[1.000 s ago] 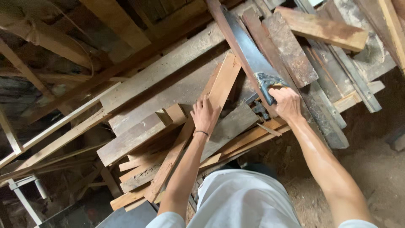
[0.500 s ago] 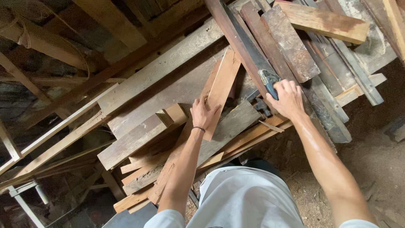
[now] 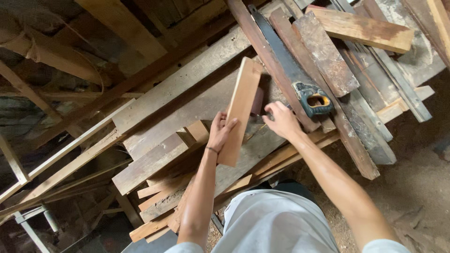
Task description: The person sands a wooden plank with sandpaper, marks it with a pen, and then cuts it using a hand saw. The person handles the plank and tools directly with their hands throughout the process.
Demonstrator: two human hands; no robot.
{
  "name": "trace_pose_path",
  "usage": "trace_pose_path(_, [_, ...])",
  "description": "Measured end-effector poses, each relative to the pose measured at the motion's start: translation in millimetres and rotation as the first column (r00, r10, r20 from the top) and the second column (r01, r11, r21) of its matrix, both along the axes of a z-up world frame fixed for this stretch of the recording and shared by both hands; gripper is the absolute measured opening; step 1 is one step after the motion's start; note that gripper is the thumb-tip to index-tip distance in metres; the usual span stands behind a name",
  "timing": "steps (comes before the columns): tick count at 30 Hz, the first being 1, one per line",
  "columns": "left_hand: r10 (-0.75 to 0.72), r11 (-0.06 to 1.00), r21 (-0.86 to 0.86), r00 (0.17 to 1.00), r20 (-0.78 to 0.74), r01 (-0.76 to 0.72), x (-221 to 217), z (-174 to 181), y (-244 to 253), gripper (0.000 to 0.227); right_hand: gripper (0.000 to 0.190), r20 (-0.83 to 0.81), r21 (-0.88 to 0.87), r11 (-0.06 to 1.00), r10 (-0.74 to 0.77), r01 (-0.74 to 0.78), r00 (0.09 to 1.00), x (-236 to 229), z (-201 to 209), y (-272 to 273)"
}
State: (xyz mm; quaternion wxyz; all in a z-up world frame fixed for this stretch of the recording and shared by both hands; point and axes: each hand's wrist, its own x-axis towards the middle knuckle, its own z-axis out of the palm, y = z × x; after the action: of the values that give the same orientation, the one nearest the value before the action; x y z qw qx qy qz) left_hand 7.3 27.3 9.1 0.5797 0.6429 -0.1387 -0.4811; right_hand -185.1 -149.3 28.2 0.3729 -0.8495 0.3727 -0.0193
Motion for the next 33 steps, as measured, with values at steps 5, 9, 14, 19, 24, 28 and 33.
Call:
trace_pose_path(5, [0.121,0.99,-0.088,0.988,0.098,-0.112,1,5,28,0.033,0.1,0.024,-0.261,0.964,0.061,-0.053,0.998,56,-21,-3])
trace_pose_path(9, [0.204,0.978,-0.026,0.975,-0.089,-0.207,-3,20,41,0.032,0.12,-0.155,-0.37,0.918,0.089,-0.141,0.984,84,-22,-13])
trace_pose_path(14, [0.241,0.945,-0.148,0.926,-0.291,-0.292,-10,57,57,0.034,0.094,-0.032,-0.242,0.959,0.144,-0.148,0.989,81,4,-32])
trace_pose_path(19, [0.268,0.901,-0.237,0.895,-0.356,-0.364,-11,90,67,0.035,0.077,0.436,0.746,0.639,-0.252,-0.19,0.864,83,62,-27])
trace_pose_path(24, [0.419,0.867,-0.191,0.881,-0.22,-0.46,-20,99,71,0.043,0.063,0.543,0.819,0.327,-0.177,-0.471,0.821,98,96,-4])
trace_pose_path(28, [0.512,0.818,-0.114,0.804,-0.302,-0.564,-27,91,71,0.064,0.052,0.532,0.734,0.511,-0.024,-0.447,0.847,123,110,24])
trace_pose_path(33, [0.558,0.686,-0.184,0.671,-0.488,-0.704,-43,83,77,0.075,0.091,0.465,0.226,0.779,0.441,-0.584,0.768,148,142,51])
